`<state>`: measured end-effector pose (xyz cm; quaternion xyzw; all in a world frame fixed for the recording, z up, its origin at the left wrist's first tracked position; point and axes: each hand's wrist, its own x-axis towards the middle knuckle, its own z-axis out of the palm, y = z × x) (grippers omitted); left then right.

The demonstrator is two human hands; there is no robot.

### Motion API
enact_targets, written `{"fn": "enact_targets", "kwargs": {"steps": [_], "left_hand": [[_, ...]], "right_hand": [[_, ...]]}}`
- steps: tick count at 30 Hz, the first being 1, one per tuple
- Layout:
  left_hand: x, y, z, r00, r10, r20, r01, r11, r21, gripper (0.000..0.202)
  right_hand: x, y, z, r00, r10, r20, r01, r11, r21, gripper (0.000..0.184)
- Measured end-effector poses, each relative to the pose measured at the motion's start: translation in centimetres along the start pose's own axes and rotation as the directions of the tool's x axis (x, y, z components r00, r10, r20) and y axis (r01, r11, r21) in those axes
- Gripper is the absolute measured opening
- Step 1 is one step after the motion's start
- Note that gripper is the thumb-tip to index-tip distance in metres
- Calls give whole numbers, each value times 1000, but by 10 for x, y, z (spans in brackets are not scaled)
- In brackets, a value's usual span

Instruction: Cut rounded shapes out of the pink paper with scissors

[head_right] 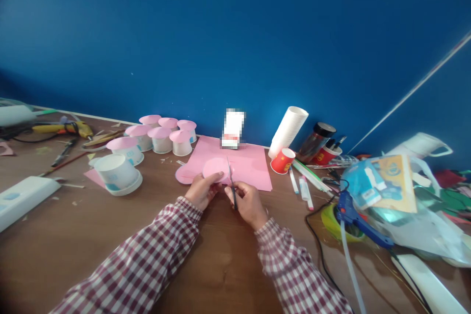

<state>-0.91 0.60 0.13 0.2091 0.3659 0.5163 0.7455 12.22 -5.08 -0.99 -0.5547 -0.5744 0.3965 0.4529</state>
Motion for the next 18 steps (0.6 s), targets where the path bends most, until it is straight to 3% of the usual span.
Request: {"fn": "enact_targets", "kwargs": {"steps": [18], "left_hand": [[-2, 1, 0, 1000, 0, -20, -1, 1000, -12, 18]], "right_hand": [[-1, -3, 0, 1000, -7, 8, 8, 999, -38, 28]]}}
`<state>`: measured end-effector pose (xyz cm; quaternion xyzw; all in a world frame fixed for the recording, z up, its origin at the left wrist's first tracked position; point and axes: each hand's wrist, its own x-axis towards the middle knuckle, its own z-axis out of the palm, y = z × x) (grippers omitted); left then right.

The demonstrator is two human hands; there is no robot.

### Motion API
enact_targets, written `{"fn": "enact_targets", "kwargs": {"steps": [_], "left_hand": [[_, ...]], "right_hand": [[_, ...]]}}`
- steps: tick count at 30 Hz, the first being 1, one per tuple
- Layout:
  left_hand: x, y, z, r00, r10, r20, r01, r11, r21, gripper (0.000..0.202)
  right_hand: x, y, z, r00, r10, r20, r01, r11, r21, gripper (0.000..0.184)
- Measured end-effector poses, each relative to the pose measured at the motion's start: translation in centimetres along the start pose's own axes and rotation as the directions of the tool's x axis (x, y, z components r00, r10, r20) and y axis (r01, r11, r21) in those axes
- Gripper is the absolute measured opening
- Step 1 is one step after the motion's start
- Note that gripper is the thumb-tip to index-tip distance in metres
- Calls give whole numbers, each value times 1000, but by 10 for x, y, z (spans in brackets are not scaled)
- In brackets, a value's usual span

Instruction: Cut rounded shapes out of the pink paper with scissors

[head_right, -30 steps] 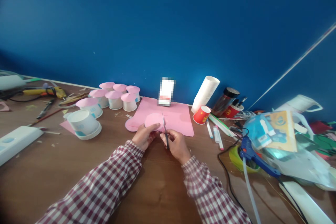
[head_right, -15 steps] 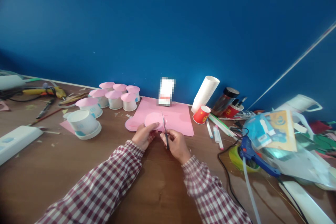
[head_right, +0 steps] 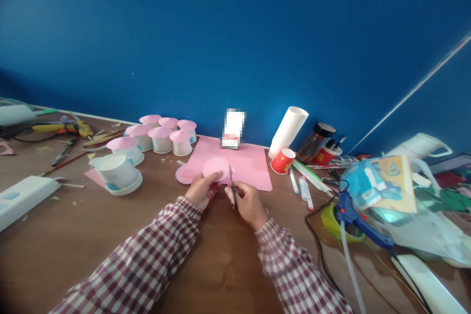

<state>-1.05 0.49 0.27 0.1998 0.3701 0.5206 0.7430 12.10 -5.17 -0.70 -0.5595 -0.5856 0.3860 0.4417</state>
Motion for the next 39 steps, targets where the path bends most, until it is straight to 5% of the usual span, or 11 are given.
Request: {"fn": "enact_targets", "kwargs": {"steps": [39], "left_hand": [[-6, 5, 4, 999, -23, 30, 23, 1000, 11, 12]], "right_hand": [[0, 1, 0, 1000, 14, -5, -14, 999, 41, 25]]}}
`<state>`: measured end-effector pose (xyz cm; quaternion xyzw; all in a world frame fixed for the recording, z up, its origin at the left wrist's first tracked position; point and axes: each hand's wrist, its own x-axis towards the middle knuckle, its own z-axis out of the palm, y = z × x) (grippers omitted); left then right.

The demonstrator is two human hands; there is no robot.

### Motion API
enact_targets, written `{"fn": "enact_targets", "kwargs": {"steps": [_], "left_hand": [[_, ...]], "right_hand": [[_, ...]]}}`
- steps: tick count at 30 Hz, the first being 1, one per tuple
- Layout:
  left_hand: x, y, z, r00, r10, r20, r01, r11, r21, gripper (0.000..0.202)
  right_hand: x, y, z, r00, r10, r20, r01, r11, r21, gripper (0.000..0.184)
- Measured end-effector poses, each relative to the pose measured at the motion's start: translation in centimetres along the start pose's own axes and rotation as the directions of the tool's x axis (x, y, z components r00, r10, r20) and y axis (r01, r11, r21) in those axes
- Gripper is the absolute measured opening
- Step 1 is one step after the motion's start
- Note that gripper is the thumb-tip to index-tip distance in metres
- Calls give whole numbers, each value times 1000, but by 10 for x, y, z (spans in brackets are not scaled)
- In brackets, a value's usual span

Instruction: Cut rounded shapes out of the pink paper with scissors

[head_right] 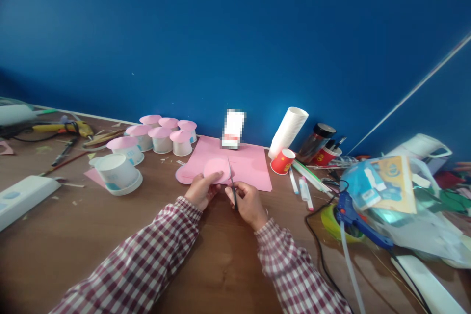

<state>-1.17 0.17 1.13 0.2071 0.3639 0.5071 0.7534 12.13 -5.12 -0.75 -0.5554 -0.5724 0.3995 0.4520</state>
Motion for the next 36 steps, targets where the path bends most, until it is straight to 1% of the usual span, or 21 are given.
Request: {"fn": "enact_targets", "kwargs": {"steps": [4, 9, 21, 31, 34, 36], "left_hand": [[1, -1, -1, 1000, 5, 4, -5, 1000, 10, 12], [2, -2, -3, 1000, 3, 12, -4, 1000, 13, 14], [3, -2, -2, 999, 14, -36, -15, 1000, -16, 15], [4, -3, -3, 999, 14, -46, -15, 1000, -16, 13], [5, -3, -3, 999, 20, -45, -21, 999, -28, 13], [6, -3, -3, 998, 32, -54, -34, 999, -35, 14]], "right_hand": [[0, 2, 0, 1000, -8, 2, 8, 1000, -2, 22], [0, 2, 0, 1000, -8, -7, 8, 1000, -17, 24], [0, 2, -1, 1000, -8, 3, 8, 1000, -15, 24], [-2, 1, -1, 999, -30, 11, 31, 999, -44, 26], [-1, 1, -1, 999, -38, 1, 38, 998, -54, 27], [0, 1, -1, 999, -34, -15, 34, 999, -31, 28]]}}
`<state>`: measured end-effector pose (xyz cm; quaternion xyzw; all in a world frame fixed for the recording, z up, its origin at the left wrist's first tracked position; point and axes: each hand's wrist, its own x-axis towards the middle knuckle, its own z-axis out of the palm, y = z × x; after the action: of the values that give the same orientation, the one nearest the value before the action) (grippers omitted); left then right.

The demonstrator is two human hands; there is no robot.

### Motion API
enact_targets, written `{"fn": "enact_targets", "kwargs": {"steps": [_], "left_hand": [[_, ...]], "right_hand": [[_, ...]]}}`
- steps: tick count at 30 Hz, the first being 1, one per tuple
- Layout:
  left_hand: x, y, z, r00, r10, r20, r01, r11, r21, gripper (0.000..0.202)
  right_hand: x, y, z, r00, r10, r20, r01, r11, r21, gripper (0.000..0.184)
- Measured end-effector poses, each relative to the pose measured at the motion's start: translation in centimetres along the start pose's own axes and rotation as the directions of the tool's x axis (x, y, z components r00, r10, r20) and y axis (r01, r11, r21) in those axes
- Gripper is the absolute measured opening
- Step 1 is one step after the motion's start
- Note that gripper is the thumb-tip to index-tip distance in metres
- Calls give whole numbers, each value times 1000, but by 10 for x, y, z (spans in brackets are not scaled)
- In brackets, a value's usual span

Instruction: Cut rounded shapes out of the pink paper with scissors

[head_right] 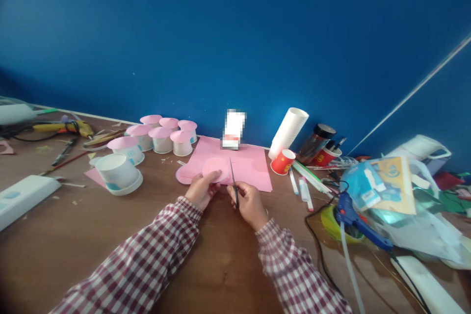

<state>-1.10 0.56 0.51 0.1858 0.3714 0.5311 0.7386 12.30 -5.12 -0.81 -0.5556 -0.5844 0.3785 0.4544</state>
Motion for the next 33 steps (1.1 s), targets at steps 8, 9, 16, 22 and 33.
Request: {"fn": "enact_targets", "kwargs": {"steps": [8, 9, 16, 22, 33], "left_hand": [[-2, 0, 0, 998, -29, 51, 29, 1000, -2, 17], [-3, 1, 0, 998, -31, 62, 31, 1000, 0, 17], [-1, 0, -1, 997, -24, 79, 25, 1000, -11, 16], [0, -2, -3, 998, -16, 64, 16, 1000, -9, 15], [2, -3, -4, 996, 11, 93, -6, 998, -56, 7]], "right_hand": [[1, 2, 2, 1000, -7, -22, 8, 999, 49, 40], [1, 1, 2, 999, -20, -30, 21, 998, 53, 39], [2, -1, 1, 972, -145, -183, 143, 989, -26, 34], [4, 0, -2, 946, -176, -272, 125, 973, -193, 27], [6, 2, 1, 959, -133, -249, 106, 987, -120, 31]]}}
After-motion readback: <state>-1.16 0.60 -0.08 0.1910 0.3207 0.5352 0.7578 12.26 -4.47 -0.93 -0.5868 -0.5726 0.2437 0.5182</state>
